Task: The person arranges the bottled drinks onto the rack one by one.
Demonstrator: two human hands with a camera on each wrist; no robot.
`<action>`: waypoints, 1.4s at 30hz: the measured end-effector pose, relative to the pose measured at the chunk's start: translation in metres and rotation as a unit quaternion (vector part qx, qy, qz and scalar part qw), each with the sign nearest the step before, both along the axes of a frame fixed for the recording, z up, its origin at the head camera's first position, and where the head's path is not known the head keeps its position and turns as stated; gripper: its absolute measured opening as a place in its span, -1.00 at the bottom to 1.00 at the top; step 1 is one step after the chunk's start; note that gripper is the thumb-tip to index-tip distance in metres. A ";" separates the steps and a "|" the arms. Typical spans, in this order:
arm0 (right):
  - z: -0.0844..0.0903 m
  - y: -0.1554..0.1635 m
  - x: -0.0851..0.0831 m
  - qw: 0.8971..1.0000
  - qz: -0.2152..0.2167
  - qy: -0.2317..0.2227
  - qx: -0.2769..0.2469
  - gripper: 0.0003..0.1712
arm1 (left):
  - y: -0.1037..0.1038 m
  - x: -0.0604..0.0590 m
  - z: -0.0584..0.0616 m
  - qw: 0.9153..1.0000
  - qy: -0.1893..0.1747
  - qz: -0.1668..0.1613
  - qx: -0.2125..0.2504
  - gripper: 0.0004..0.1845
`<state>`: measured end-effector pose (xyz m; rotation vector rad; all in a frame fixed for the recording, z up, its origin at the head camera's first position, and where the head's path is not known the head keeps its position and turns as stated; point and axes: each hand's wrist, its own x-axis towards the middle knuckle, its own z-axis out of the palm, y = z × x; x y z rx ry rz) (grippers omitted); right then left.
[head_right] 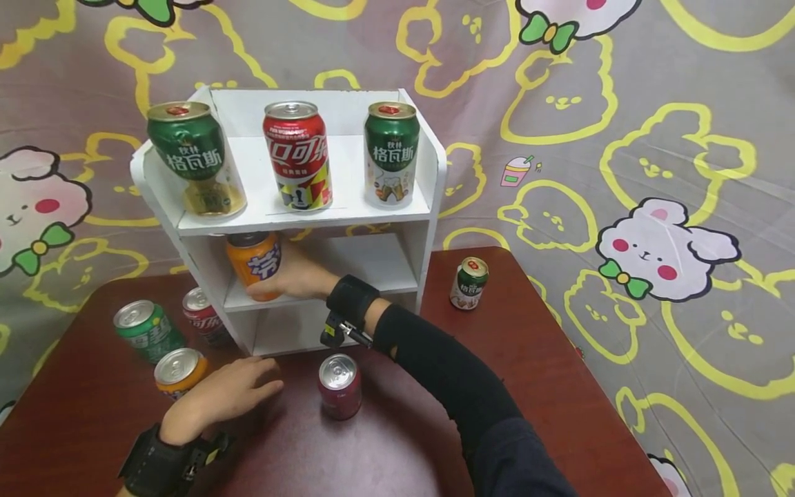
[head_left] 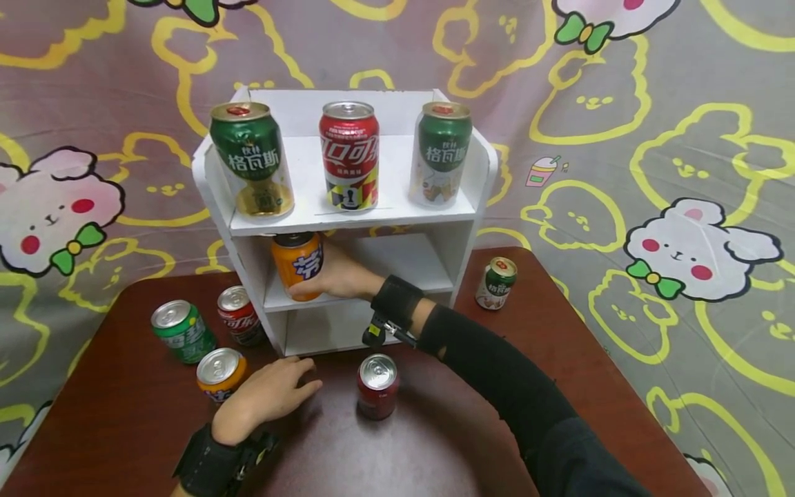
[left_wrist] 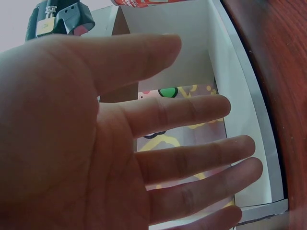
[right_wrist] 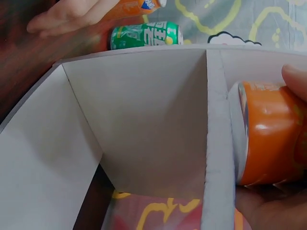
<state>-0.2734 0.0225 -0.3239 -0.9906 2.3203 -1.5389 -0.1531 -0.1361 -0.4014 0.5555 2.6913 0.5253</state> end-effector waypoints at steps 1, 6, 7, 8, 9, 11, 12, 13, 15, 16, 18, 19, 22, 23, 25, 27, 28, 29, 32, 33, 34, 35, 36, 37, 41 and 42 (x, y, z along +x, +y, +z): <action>0.000 0.000 0.001 1.000 -0.005 0.003 0.004 -0.26 | 0.000 0.000 0.000 1.000 -0.001 0.000 -0.001 -0.54; 0.000 -0.004 0.006 0.999 -0.043 0.026 0.019 -0.18 | 0.001 0.000 -0.001 1.000 0.000 0.000 -0.002 -0.54; 0.000 -0.005 0.007 0.998 -0.053 0.031 0.023 -0.16 | 0.001 0.000 -0.001 1.000 0.000 0.000 -0.002 -0.54; 0.000 -0.006 0.008 0.997 -0.062 0.034 0.025 -0.15 | 0.001 0.000 -0.001 1.000 0.001 0.000 -0.002 -0.54; 0.000 -0.007 0.009 0.996 -0.072 0.038 0.028 -0.14 | 0.001 0.000 -0.001 1.000 0.000 0.000 -0.002 -0.54; 0.001 -0.009 0.011 0.995 -0.089 0.039 0.032 -0.13 | 0.001 0.000 -0.001 1.000 0.000 -0.001 -0.002 -0.54; 0.001 -0.010 0.012 0.994 -0.094 0.039 0.031 -0.12 | 0.001 0.000 -0.001 1.000 0.000 -0.002 -0.002 -0.55; 0.001 -0.011 0.013 0.994 -0.097 0.038 0.029 -0.11 | 0.001 0.000 -0.001 1.000 0.000 -0.002 -0.002 -0.55; 0.001 -0.012 0.013 0.994 -0.097 0.040 0.028 -0.09 | 0.001 0.000 -0.001 1.000 0.000 -0.002 -0.003 -0.56; 0.001 -0.011 0.013 0.995 -0.089 0.040 0.025 -0.08 | 0.001 -0.001 -0.001 1.000 0.000 -0.002 -0.003 -0.56; 0.001 -0.009 0.010 0.998 -0.057 0.036 0.022 -0.07 | 0.001 -0.001 -0.001 1.000 0.000 -0.002 -0.004 -0.56; 0.001 -0.007 0.008 0.999 -0.036 0.030 0.018 -0.05 | 0.002 -0.001 -0.001 1.000 0.000 -0.002 -0.005 -0.56; 0.004 -0.002 0.001 1.000 0.027 -0.003 0.000 0.00 | 0.002 -0.002 0.000 1.000 -0.002 -0.003 -0.005 -0.54; 0.006 0.000 -0.001 0.999 0.041 -0.017 -0.004 0.01 | 0.002 -0.002 0.000 1.000 -0.003 -0.002 -0.004 -0.53; 0.009 0.002 -0.002 0.998 0.050 -0.035 -0.009 0.03 | 0.002 -0.002 0.000 1.000 -0.004 -0.001 -0.004 -0.52; 0.011 0.003 -0.002 0.998 0.048 -0.047 -0.005 0.00 | 0.001 -0.001 0.000 1.000 -0.005 -0.001 -0.003 -0.50; 0.011 0.004 -0.002 0.998 0.046 -0.049 0.001 -0.03 | 0.001 -0.001 0.000 1.000 -0.005 -0.001 -0.003 -0.50; 0.011 0.004 -0.002 0.998 0.043 -0.048 0.006 -0.04 | 0.001 -0.001 0.000 1.000 -0.005 -0.001 -0.003 -0.49; 0.010 0.004 -0.002 0.998 0.041 -0.042 0.013 -0.09 | 0.001 -0.001 0.000 1.000 -0.006 -0.002 -0.001 -0.48; 0.011 0.003 -0.001 0.998 0.040 -0.039 0.014 -0.10 | 0.001 -0.001 0.000 1.000 -0.006 -0.003 -0.002 -0.48; 0.011 0.003 -0.001 0.999 0.037 -0.036 0.015 -0.10 | 0.001 -0.001 0.001 1.000 -0.005 -0.003 -0.001 -0.48; 0.011 0.002 -0.001 0.999 0.034 -0.032 0.015 -0.11 | 0.001 -0.001 0.001 1.000 -0.004 -0.003 -0.001 -0.48; 0.011 0.002 0.000 0.999 0.031 -0.028 0.015 -0.11 | 0.001 -0.001 0.001 1.000 -0.003 -0.004 -0.001 -0.49; 0.011 0.001 0.001 0.999 0.026 -0.025 0.015 -0.11 | 0.001 -0.001 0.001 1.000 -0.002 -0.004 -0.001 -0.49; 0.009 -0.001 0.003 1.000 0.004 -0.009 0.018 -0.11 | 0.001 0.000 0.001 1.000 -0.001 -0.006 0.000 -0.50; 0.008 -0.002 0.003 1.000 -0.002 -0.006 0.020 -0.11 | 0.001 0.000 0.001 1.000 -0.001 -0.005 0.000 -0.50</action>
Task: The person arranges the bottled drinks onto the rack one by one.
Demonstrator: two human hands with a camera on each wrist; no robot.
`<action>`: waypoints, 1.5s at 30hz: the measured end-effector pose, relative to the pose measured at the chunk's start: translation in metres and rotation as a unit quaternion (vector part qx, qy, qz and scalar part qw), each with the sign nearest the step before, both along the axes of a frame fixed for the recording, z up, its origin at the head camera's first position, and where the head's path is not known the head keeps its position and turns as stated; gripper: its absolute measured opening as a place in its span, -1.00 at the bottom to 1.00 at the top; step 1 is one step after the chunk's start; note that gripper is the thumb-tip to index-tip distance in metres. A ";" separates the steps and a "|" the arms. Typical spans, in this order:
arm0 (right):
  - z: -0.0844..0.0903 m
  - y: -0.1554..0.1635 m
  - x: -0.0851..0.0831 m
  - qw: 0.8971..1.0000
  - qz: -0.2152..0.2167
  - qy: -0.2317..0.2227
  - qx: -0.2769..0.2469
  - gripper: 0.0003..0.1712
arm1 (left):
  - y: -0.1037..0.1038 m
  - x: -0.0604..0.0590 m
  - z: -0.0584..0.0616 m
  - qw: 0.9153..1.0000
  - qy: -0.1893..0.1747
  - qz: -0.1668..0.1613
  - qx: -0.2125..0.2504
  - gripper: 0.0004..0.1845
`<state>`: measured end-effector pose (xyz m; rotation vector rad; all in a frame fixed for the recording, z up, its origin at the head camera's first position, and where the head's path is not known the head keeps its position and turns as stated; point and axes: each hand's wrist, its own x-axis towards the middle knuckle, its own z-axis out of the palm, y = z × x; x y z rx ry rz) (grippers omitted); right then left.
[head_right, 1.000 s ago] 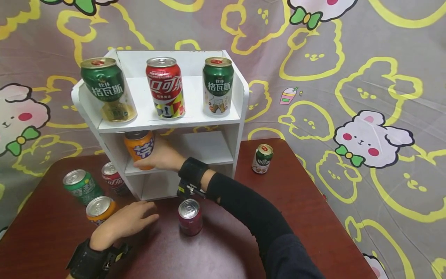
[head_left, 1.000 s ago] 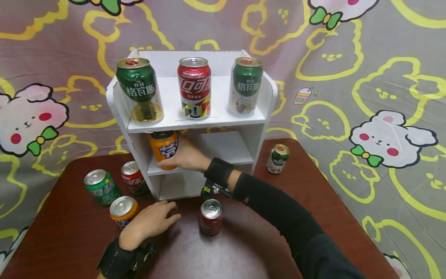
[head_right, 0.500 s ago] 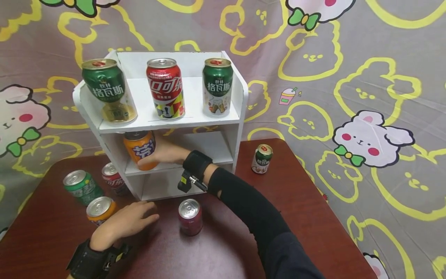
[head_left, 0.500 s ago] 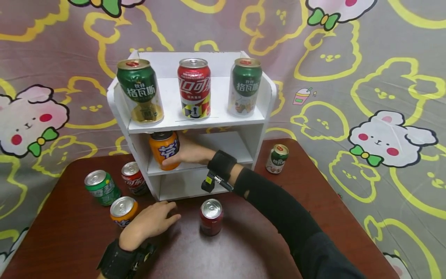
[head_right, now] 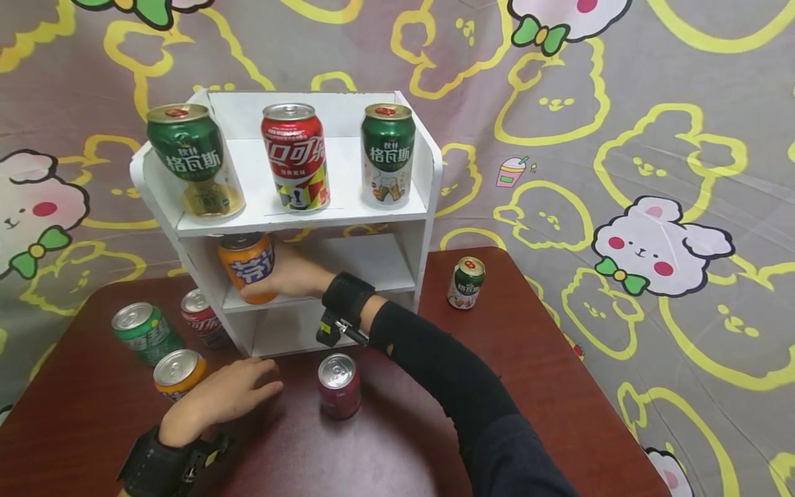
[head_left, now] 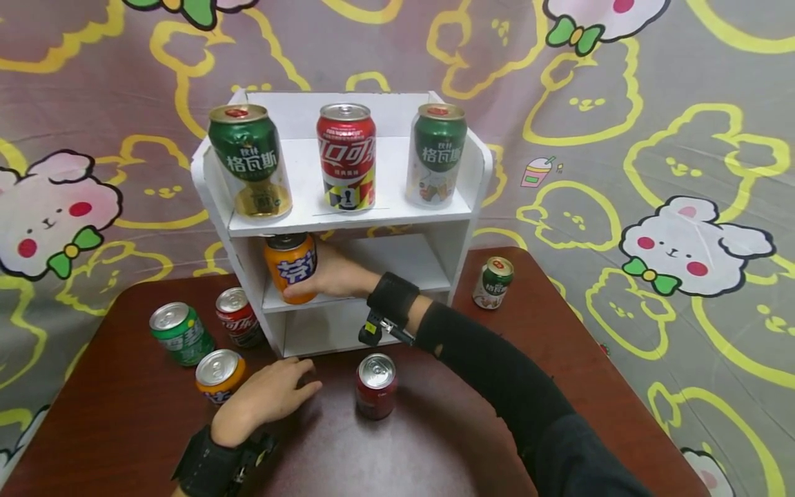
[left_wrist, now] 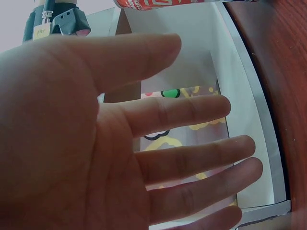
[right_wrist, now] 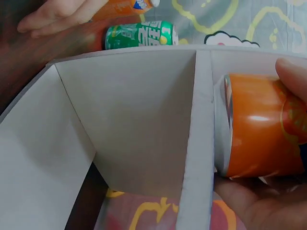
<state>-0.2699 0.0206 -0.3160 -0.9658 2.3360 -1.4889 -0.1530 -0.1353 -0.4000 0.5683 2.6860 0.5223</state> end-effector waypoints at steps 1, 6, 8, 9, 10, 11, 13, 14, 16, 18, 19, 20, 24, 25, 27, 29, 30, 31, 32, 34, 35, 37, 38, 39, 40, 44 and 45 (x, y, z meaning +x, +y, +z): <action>-0.001 -0.001 0.001 1.000 -0.006 0.002 0.002 -0.11 | 0.000 0.000 0.000 1.000 0.001 0.000 0.000 -0.51; -0.001 -0.004 0.007 0.999 -0.040 0.026 0.021 -0.14 | -0.001 0.001 -0.001 1.000 0.003 -0.001 0.004 -0.53; -0.001 -0.007 0.009 0.998 -0.055 0.034 0.025 -0.15 | -0.001 0.001 -0.001 1.000 0.002 -0.001 0.005 -0.52; -0.001 -0.008 0.010 0.997 -0.060 0.038 0.027 -0.15 | -0.001 0.001 -0.001 1.000 0.002 -0.001 0.006 -0.52; 0.000 -0.009 0.011 0.996 -0.068 0.042 0.031 -0.15 | -0.001 0.001 -0.001 1.000 0.002 -0.001 0.006 -0.52; 0.000 -0.010 0.013 0.995 -0.077 0.046 0.037 -0.14 | -0.001 0.001 -0.001 1.000 0.001 0.000 0.006 -0.52; 0.000 -0.012 0.014 0.993 -0.089 0.053 0.049 -0.13 | -0.001 0.001 -0.001 1.000 0.001 0.000 0.006 -0.51; 0.001 -0.012 0.014 0.993 -0.091 0.055 0.055 -0.12 | -0.001 0.001 -0.001 1.000 0.001 0.000 0.006 -0.52; 0.002 -0.012 0.014 0.993 -0.085 0.053 0.060 -0.11 | -0.001 0.000 -0.001 1.000 0.001 0.001 0.006 -0.52; 0.003 -0.011 0.011 0.996 -0.062 0.041 0.048 -0.10 | -0.002 0.000 -0.001 1.000 0.001 0.001 0.004 -0.53; 0.004 -0.010 0.010 0.998 -0.044 0.032 0.036 -0.10 | -0.002 0.000 -0.001 1.000 0.000 0.002 0.004 -0.53; 0.005 -0.009 0.008 0.999 -0.022 0.020 0.019 -0.10 | -0.002 0.001 -0.001 1.000 0.000 0.003 0.003 -0.54; 0.008 -0.006 0.001 0.998 0.048 -0.024 -0.026 -0.07 | -0.002 0.001 -0.001 1.000 0.004 0.004 0.000 -0.54; 0.008 -0.005 -0.001 0.998 0.054 -0.028 -0.030 -0.05 | -0.002 0.001 -0.001 1.000 0.006 0.005 0.000 -0.54; 0.006 -0.003 -0.004 0.997 0.058 -0.037 -0.029 -0.04 | -0.002 0.001 -0.001 1.000 0.011 0.005 -0.002 -0.55; 0.005 -0.002 -0.007 0.997 0.057 -0.039 -0.027 -0.05 | -0.002 0.001 -0.001 1.000 0.013 0.006 -0.002 -0.55; 0.003 -0.001 -0.008 0.997 0.056 -0.040 -0.028 -0.06 | -0.002 0.001 0.000 1.000 0.014 0.006 -0.003 -0.55; 0.003 0.000 -0.008 0.997 0.054 -0.043 -0.028 -0.07 | -0.002 0.001 -0.001 1.000 0.014 0.006 -0.003 -0.56; 0.002 0.000 -0.009 0.997 0.054 -0.046 -0.029 -0.08 | -0.001 0.001 -0.001 1.000 0.013 0.005 -0.003 -0.56; 0.001 0.001 -0.009 0.997 0.051 -0.047 -0.028 -0.10 | -0.001 0.000 -0.001 1.000 0.011 0.005 -0.003 -0.56; 0.001 0.001 -0.009 0.997 0.048 -0.047 -0.026 -0.09 | -0.001 0.000 -0.001 1.000 0.009 0.005 -0.003 -0.55; 0.001 0.001 -0.008 0.998 0.044 -0.045 -0.020 -0.08 | 0.000 0.000 -0.001 1.000 0.006 0.005 -0.005 -0.54; 0.000 0.000 -0.007 0.998 0.044 -0.041 -0.018 -0.07 | 0.000 0.000 -0.002 1.000 0.005 0.005 -0.005 -0.53; 0.000 0.000 -0.007 0.998 0.043 -0.035 -0.017 -0.06 | -0.001 0.000 -0.002 1.000 0.004 0.005 -0.005 -0.53; 0.000 -0.001 -0.007 0.998 0.043 -0.032 -0.018 -0.06 | -0.001 0.000 -0.002 1.000 0.004 0.005 -0.005 -0.53; -0.002 -0.003 -0.006 0.999 0.034 0.003 -0.016 -0.05 | -0.001 -0.001 -0.002 1.000 -0.001 0.006 0.000 -0.52; -0.002 -0.004 -0.005 0.999 0.029 0.012 -0.011 -0.05 | -0.001 -0.001 -0.002 1.000 -0.002 0.007 0.001 -0.52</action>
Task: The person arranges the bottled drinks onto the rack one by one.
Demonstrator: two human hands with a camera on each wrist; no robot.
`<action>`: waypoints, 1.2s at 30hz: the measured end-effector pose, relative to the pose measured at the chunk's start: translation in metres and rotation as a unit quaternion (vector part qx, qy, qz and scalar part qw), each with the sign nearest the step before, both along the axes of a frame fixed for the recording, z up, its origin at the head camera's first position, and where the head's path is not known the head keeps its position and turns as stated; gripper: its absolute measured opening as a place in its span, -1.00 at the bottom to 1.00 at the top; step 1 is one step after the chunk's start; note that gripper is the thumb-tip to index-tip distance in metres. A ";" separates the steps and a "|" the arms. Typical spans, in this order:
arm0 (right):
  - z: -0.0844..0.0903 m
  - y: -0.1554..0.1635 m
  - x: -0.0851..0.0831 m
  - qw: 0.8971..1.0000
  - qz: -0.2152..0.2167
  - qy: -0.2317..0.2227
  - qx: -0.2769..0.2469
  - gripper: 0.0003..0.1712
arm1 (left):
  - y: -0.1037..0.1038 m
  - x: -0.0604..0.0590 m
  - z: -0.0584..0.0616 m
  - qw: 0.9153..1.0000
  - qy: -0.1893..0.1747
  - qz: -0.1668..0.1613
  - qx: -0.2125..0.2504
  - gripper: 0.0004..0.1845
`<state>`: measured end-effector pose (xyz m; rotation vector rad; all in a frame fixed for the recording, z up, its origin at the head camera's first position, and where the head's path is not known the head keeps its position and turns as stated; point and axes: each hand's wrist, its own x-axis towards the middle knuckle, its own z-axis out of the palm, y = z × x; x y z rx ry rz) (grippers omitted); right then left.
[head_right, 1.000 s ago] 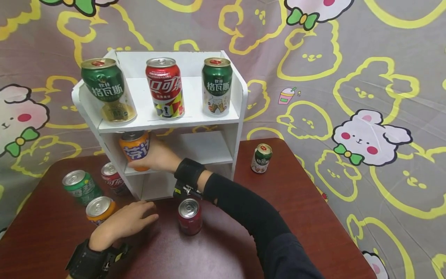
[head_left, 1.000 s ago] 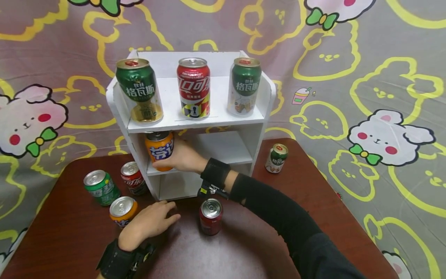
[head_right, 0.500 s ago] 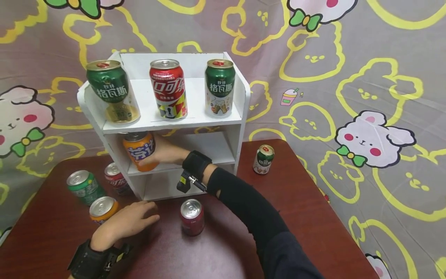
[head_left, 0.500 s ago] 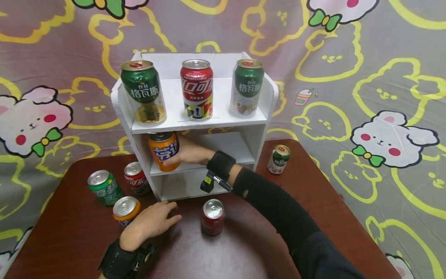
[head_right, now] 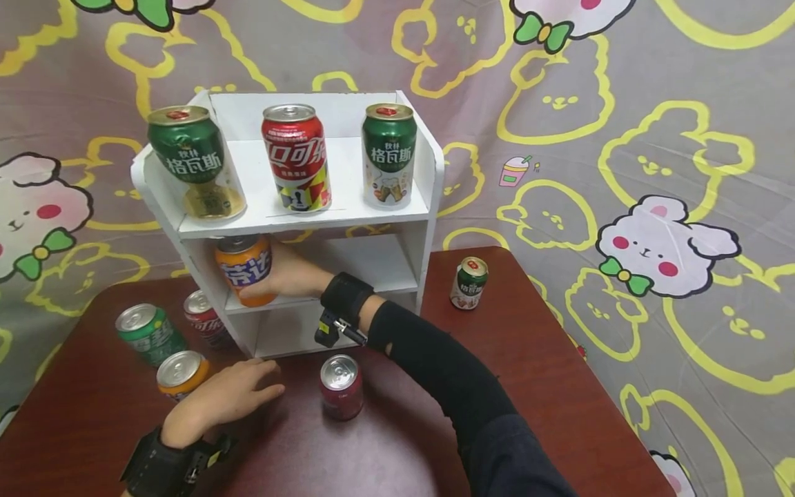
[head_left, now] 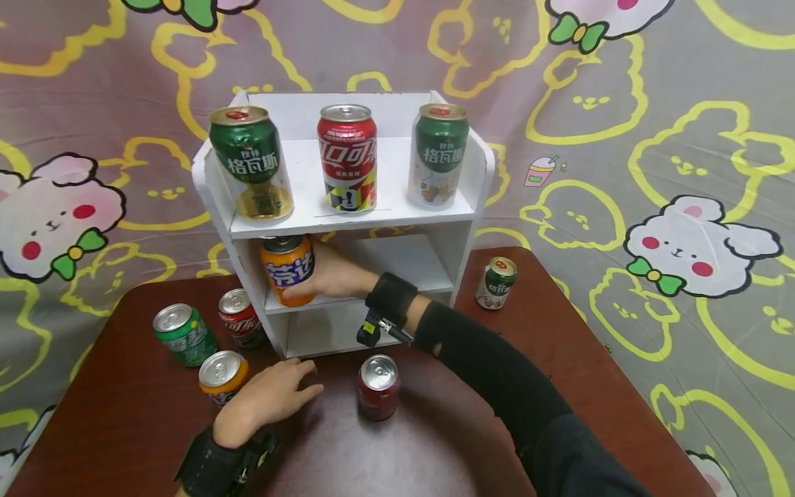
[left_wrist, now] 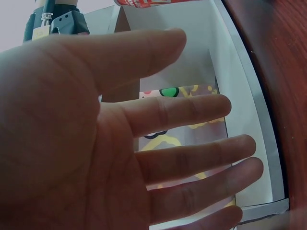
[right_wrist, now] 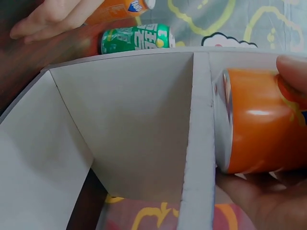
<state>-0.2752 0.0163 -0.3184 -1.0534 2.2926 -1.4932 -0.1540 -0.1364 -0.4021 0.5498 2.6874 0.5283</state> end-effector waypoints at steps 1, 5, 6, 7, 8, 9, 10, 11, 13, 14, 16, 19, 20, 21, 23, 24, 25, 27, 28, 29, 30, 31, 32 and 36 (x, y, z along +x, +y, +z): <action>0.000 0.000 0.001 1.000 -0.006 0.008 0.005 -0.05 | 0.000 0.000 0.000 1.000 -0.002 0.000 0.000 -0.52; 0.001 -0.002 0.005 0.999 -0.035 0.030 0.016 -0.03 | 0.001 -0.002 0.000 1.000 -0.011 -0.001 0.000 -0.50; 0.002 -0.003 0.005 0.998 -0.043 0.033 0.017 -0.03 | 0.002 -0.002 0.000 1.000 -0.011 -0.002 0.000 -0.50; 0.002 -0.004 0.006 0.998 -0.050 0.034 0.016 -0.02 | 0.001 -0.002 0.000 1.000 -0.012 -0.002 0.000 -0.50; 0.002 -0.005 0.006 0.998 -0.057 0.037 0.015 -0.01 | 0.001 -0.002 0.000 1.000 -0.011 -0.001 -0.001 -0.51; 0.002 -0.007 0.007 0.997 -0.064 0.037 0.015 -0.01 | 0.001 -0.002 0.000 1.000 -0.010 -0.001 -0.001 -0.52; 0.002 -0.008 0.007 0.997 -0.071 0.039 0.015 0.00 | 0.001 -0.002 -0.001 1.000 -0.009 0.000 -0.002 -0.52; 0.002 -0.009 0.008 0.996 -0.077 0.040 0.015 0.00 | 0.001 -0.002 -0.001 1.000 -0.007 -0.001 -0.003 -0.53; 0.001 -0.011 0.009 0.995 -0.087 0.041 0.018 0.00 | 0.001 -0.002 -0.002 1.000 -0.006 -0.001 -0.005 -0.55; 0.000 -0.012 0.009 0.995 -0.090 0.042 0.019 0.00 | 0.001 -0.002 -0.002 1.000 -0.005 -0.002 -0.006 -0.55; 0.000 -0.012 0.009 0.995 -0.092 0.041 0.023 0.00 | 0.002 -0.002 -0.002 1.000 -0.003 -0.002 -0.006 -0.55; 0.000 -0.010 0.007 0.996 -0.078 0.041 0.028 0.01 | 0.003 -0.002 -0.003 1.000 0.000 -0.002 -0.005 -0.56; 0.000 -0.008 0.006 0.997 -0.067 0.039 0.029 0.02 | 0.004 -0.002 -0.003 1.000 0.000 -0.002 -0.006 -0.56; 0.000 -0.006 0.005 0.997 -0.057 0.034 0.030 0.03 | 0.004 -0.001 -0.003 1.000 -0.001 -0.001 -0.006 -0.56; 0.000 -0.002 0.004 0.998 -0.038 0.029 0.042 0.04 | 0.004 -0.001 -0.004 1.000 -0.001 -0.001 -0.006 -0.56; 0.000 0.000 0.003 0.998 -0.031 0.027 0.049 0.04 | 0.004 -0.001 -0.003 1.000 -0.002 -0.001 -0.007 -0.56; 0.001 0.002 0.002 0.998 -0.027 0.025 0.057 0.04 | 0.004 -0.001 -0.003 1.000 -0.003 -0.001 -0.008 -0.55; 0.001 0.004 0.002 0.996 -0.027 0.026 0.076 0.03 | 0.003 -0.002 -0.003 1.000 -0.005 0.001 -0.010 -0.54; 0.002 0.005 0.001 0.996 -0.029 0.028 0.083 0.02 | 0.003 -0.002 -0.002 1.000 -0.005 0.001 -0.010 -0.54; 0.002 0.005 0.001 0.995 -0.029 0.029 0.086 0.01 | 0.003 -0.003 -0.002 1.000 -0.005 0.001 -0.011 -0.53; 0.003 0.005 0.001 0.996 -0.030 0.026 0.085 0.00 | 0.003 -0.003 -0.002 1.000 -0.006 0.000 -0.011 -0.52; 0.003 0.005 0.001 0.996 -0.031 0.025 0.084 0.00 | 0.003 -0.004 -0.001 1.000 -0.006 0.000 -0.010 -0.52; 0.003 0.005 0.001 0.996 -0.032 0.024 0.081 0.00 | 0.002 -0.004 -0.001 1.000 -0.007 0.000 -0.010 -0.52; 0.001 0.002 0.001 0.996 -0.039 0.024 0.078 0.02 | 0.002 -0.004 -0.002 1.000 -0.011 0.002 -0.012 -0.53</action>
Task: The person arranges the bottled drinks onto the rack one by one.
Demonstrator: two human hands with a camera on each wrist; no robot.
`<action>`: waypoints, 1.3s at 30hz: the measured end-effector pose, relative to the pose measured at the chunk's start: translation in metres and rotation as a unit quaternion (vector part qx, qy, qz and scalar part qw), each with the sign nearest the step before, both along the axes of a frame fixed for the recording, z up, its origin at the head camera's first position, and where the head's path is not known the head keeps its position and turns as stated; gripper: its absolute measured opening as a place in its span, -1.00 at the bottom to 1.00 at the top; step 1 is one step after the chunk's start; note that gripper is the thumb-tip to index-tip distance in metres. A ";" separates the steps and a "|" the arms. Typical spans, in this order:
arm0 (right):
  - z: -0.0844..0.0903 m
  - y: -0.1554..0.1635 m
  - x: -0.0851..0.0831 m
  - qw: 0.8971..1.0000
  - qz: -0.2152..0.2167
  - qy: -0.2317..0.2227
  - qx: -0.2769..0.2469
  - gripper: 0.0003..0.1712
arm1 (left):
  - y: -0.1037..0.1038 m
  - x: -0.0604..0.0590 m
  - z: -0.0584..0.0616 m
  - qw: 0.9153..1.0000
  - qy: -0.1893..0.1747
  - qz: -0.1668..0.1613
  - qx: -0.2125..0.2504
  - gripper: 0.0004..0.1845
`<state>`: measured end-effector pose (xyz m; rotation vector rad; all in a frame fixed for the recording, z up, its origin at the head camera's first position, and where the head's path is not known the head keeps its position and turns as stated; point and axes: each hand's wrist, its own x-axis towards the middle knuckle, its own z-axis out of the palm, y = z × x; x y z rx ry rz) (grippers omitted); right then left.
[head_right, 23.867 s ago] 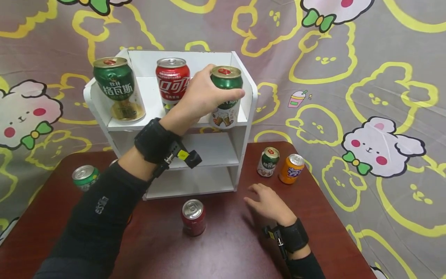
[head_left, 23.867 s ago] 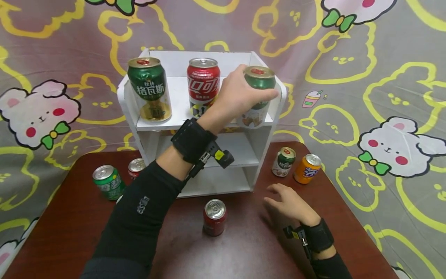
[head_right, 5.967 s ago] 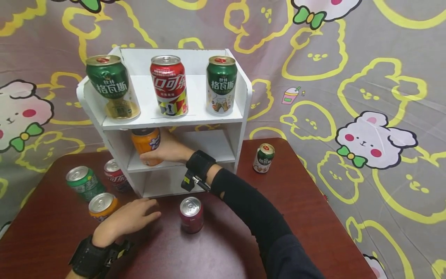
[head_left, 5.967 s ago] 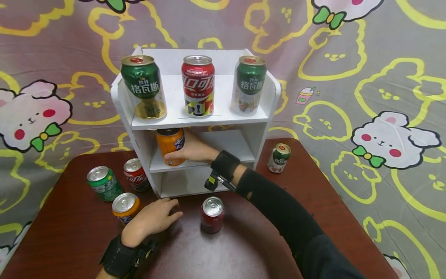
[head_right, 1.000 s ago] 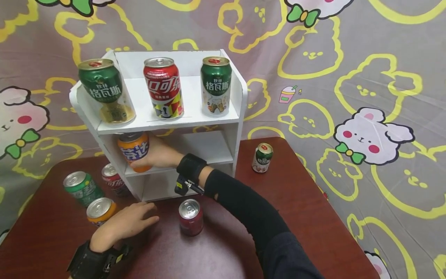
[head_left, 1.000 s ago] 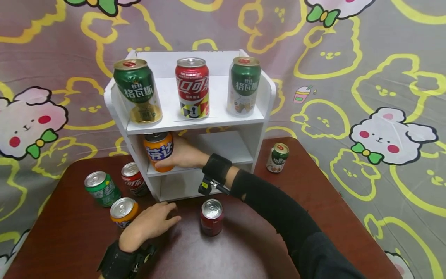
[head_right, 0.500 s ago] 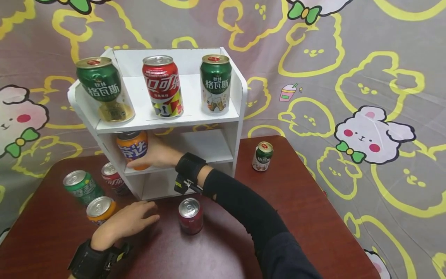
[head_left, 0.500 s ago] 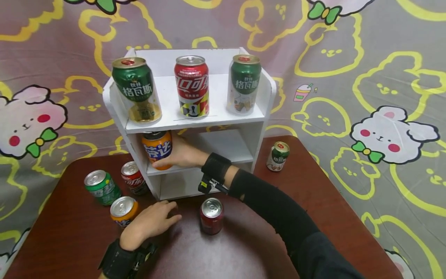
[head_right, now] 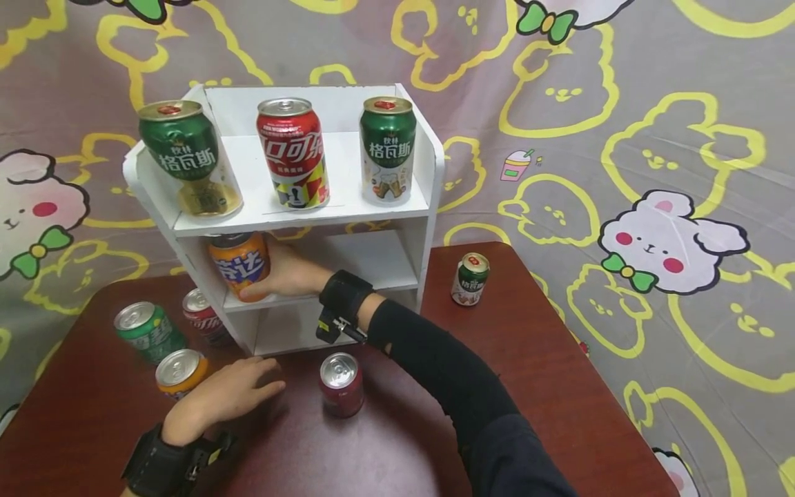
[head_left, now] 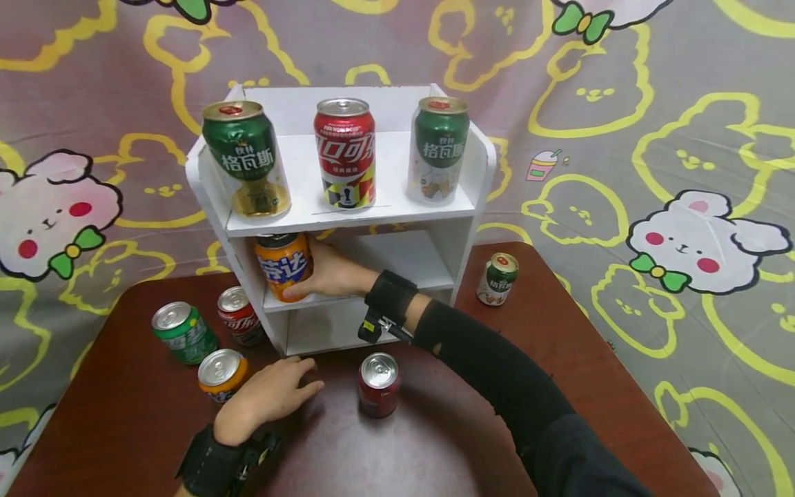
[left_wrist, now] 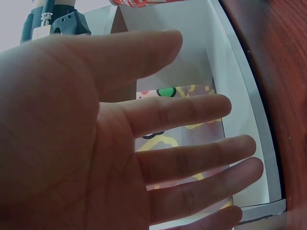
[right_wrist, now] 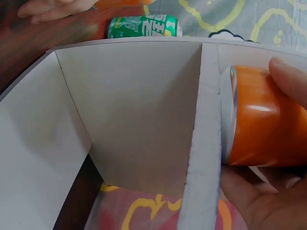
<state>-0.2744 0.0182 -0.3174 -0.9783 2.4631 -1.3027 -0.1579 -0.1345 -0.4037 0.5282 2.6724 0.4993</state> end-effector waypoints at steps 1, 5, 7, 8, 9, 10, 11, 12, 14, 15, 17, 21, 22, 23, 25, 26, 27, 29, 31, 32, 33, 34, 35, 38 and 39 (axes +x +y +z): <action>-0.001 -0.001 0.000 1.000 -0.005 0.001 0.002 0.03 | 0.000 0.000 0.000 1.000 -0.001 0.000 0.000 -0.53; -0.001 -0.003 0.002 1.000 -0.026 -0.001 0.002 0.05 | 0.000 0.001 0.000 1.000 0.002 0.001 0.002 -0.54; -0.001 -0.005 0.002 0.999 -0.032 -0.002 0.000 0.05 | 0.000 0.001 0.000 1.000 0.001 0.001 0.005 -0.53; -0.001 -0.006 0.002 0.999 -0.035 -0.001 -0.001 0.05 | 0.000 0.001 0.000 1.000 0.000 0.000 0.005 -0.53; 0.000 -0.006 0.003 0.999 -0.037 0.000 0.000 0.05 | 0.000 0.001 0.001 1.000 -0.001 0.000 0.005 -0.52; 0.000 -0.007 0.003 0.999 -0.039 0.002 -0.001 0.05 | 0.000 0.001 0.001 1.000 -0.002 0.000 0.006 -0.52; 0.000 -0.009 0.003 0.999 -0.043 0.006 0.001 0.06 | 0.000 0.000 0.001 1.000 -0.002 0.000 0.007 -0.51; 0.000 -0.010 0.003 0.999 -0.048 0.008 0.003 0.06 | 0.000 0.000 0.001 1.000 -0.003 -0.001 0.008 -0.51; 0.000 -0.011 0.003 0.998 -0.059 0.011 0.006 0.07 | 0.000 0.001 0.001 1.000 -0.003 -0.001 0.008 -0.51; 0.000 -0.012 0.004 0.998 -0.062 0.012 0.006 0.07 | 0.000 0.001 0.001 1.000 -0.003 0.000 0.008 -0.52; 0.000 -0.014 0.005 0.998 -0.068 0.014 0.008 0.08 | 0.000 0.002 0.000 1.000 -0.003 0.001 0.008 -0.53; 0.000 -0.015 0.007 0.997 -0.072 0.011 0.003 0.07 | 0.000 0.002 0.001 1.000 -0.002 0.001 0.010 -0.54; 0.000 -0.015 0.007 0.997 -0.075 0.010 0.002 0.07 | 0.000 0.003 0.001 1.000 0.000 0.000 0.010 -0.54; 0.000 -0.015 0.007 0.997 -0.076 0.007 0.001 0.07 | 0.001 0.003 0.001 1.000 0.003 -0.001 0.010 -0.55; 0.000 -0.015 0.007 0.997 -0.077 0.006 0.002 0.06 | 0.001 0.003 0.002 1.000 0.007 -0.001 0.009 -0.55; 0.000 -0.014 0.007 0.997 -0.077 0.005 0.001 0.06 | 0.001 0.003 0.002 1.000 0.008 -0.002 0.009 -0.55; 0.000 -0.014 0.007 0.997 -0.076 0.004 0.001 0.06 | 0.001 0.003 0.002 1.000 0.008 -0.001 0.008 -0.55; 0.000 -0.014 0.007 0.997 -0.073 0.005 0.001 0.06 | 0.001 0.004 0.002 1.000 0.007 0.000 0.006 -0.54; 0.001 -0.014 0.007 0.997 -0.071 0.005 0.000 0.06 | 0.000 0.004 0.002 1.000 0.005 0.000 0.007 -0.53; 0.001 -0.014 0.007 0.997 -0.071 0.005 0.000 0.05 | 0.000 0.003 0.002 1.000 0.005 0.000 0.006 -0.53; 0.001 -0.013 0.007 0.997 -0.072 0.005 0.002 0.06 | 0.000 0.004 0.002 1.000 0.005 -0.001 0.006 -0.53; 0.001 -0.013 0.007 0.997 -0.072 0.005 0.002 0.05 | 0.000 0.004 0.002 1.000 0.006 0.000 0.007 -0.53; 0.001 -0.014 0.007 0.997 -0.073 0.006 0.005 0.06 | 0.000 0.004 0.002 1.000 0.006 0.000 0.007 -0.53; 0.000 -0.013 0.007 0.997 -0.071 0.005 0.004 0.05 | 0.001 0.004 0.002 1.000 0.005 -0.001 0.007 -0.52; 0.000 -0.013 0.007 0.998 -0.069 0.006 0.003 0.05 | 0.001 0.004 0.002 1.000 0.004 -0.001 0.007 -0.52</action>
